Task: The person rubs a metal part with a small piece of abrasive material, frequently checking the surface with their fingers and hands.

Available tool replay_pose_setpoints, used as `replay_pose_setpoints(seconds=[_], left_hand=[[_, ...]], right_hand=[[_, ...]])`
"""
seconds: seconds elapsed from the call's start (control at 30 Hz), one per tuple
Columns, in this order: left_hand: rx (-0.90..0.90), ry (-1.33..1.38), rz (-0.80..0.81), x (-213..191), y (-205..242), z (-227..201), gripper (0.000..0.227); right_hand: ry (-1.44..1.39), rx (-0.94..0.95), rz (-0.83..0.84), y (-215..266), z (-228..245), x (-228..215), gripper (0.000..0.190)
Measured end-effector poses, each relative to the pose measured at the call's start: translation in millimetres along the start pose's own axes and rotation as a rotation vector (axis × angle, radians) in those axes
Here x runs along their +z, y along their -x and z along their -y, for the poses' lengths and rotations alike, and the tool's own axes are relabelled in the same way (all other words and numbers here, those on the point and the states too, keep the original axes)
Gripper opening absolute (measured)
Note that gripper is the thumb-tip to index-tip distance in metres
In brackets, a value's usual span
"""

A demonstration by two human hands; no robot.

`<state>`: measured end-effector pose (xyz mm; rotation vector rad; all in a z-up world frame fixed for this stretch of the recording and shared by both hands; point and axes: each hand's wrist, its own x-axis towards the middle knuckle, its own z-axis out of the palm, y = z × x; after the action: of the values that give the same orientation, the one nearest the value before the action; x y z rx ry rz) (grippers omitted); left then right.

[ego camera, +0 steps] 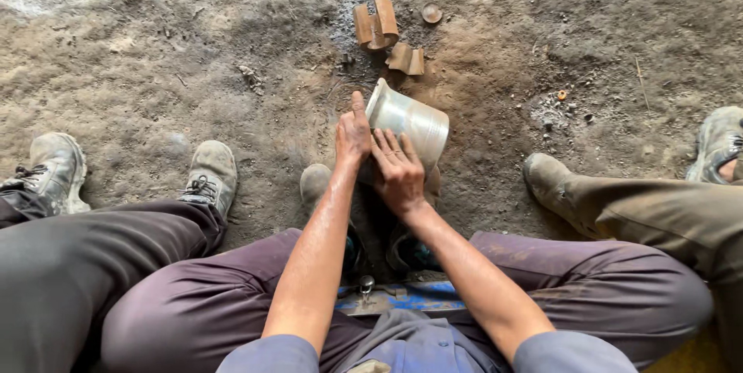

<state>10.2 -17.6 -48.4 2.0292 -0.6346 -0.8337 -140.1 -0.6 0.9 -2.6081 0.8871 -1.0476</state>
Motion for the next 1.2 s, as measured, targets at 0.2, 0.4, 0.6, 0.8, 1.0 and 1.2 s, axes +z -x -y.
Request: replay_pose_setpoints(seconds=[0.2,0.4,0.6,0.8,1.0,1.2], left_hand=[[0.041,-0.003,0.011,1,-1,6,0.105],[0.023,-0.004,0.022,6,-10,12,0.106],[0.109,0.014,-0.014,3,3,7,0.104],[0.102,-0.01,-0.025,-2,5,0,0.103],[0.145,0.038,-0.016,-3,7,5,0.104],[0.205,0.039,-0.02,-1,6,15,0.106]], right_hand=[[-0.199,0.583,0.264,-70,-53,32,0.031],[-0.242,0.473,0.212,-53,-39,35,0.035],[-0.172,0.164,0.06,-36,-16,24,0.044],[-0.283,0.783,0.402,-118,-55,38,0.037],[-0.296,0.286,0.069,-41,-21,38,0.035],[-0.225,0.495,0.173,-74,-34,35,0.037]])
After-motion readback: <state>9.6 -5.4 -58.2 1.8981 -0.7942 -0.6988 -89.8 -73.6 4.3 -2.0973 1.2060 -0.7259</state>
